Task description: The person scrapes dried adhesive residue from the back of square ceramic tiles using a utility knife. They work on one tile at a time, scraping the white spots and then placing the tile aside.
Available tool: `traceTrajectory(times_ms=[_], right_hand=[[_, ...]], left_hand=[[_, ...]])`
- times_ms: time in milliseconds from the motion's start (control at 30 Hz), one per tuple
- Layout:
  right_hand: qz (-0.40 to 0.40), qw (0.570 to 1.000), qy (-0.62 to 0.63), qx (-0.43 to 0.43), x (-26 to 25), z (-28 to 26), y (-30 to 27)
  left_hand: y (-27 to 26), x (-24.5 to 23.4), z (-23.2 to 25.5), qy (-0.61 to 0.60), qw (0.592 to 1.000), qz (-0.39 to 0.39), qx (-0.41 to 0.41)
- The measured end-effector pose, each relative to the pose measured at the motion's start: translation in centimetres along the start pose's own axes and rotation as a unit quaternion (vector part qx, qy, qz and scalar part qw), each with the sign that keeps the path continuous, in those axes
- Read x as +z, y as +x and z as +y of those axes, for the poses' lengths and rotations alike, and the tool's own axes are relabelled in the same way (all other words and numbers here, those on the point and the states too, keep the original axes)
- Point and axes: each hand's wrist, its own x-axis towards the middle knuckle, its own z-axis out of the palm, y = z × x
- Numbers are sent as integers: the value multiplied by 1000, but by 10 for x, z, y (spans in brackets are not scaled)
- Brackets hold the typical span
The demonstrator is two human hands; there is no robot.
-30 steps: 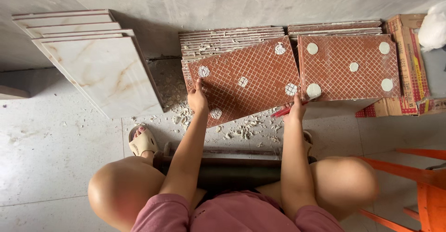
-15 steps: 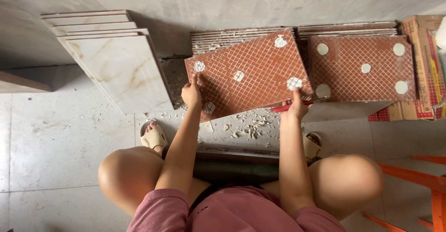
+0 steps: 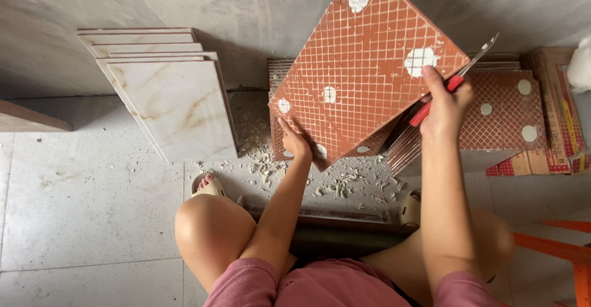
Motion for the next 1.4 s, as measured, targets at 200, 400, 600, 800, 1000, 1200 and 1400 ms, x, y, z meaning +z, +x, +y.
traceTrajectory(times_ms=[200,400,600,800,1000,1200,1400], right_hand=[[-61,994,6,-90,-2,-22,1],[-141,980,-22,-139,-5,-32,20],[-176,972,-54,-146,-6,-25,47],[-203,962,-67,-172,-2,-19,70],[-238,950,-64,-190,-2,-15,82],[-242,955,-72,-157,-12,-11,92],[-244,953,-85,-159,-15,-11,92]], left_hand=[[3,15,-16,-55,995,-42,-76],[14,39,-34,-30,969,-241,-46],[22,32,-15,222,930,-289,50],[-9,21,70,545,797,-251,70],[-101,33,181,200,695,109,682],[-139,119,224,223,550,20,805],[-71,139,200,301,525,21,796]])
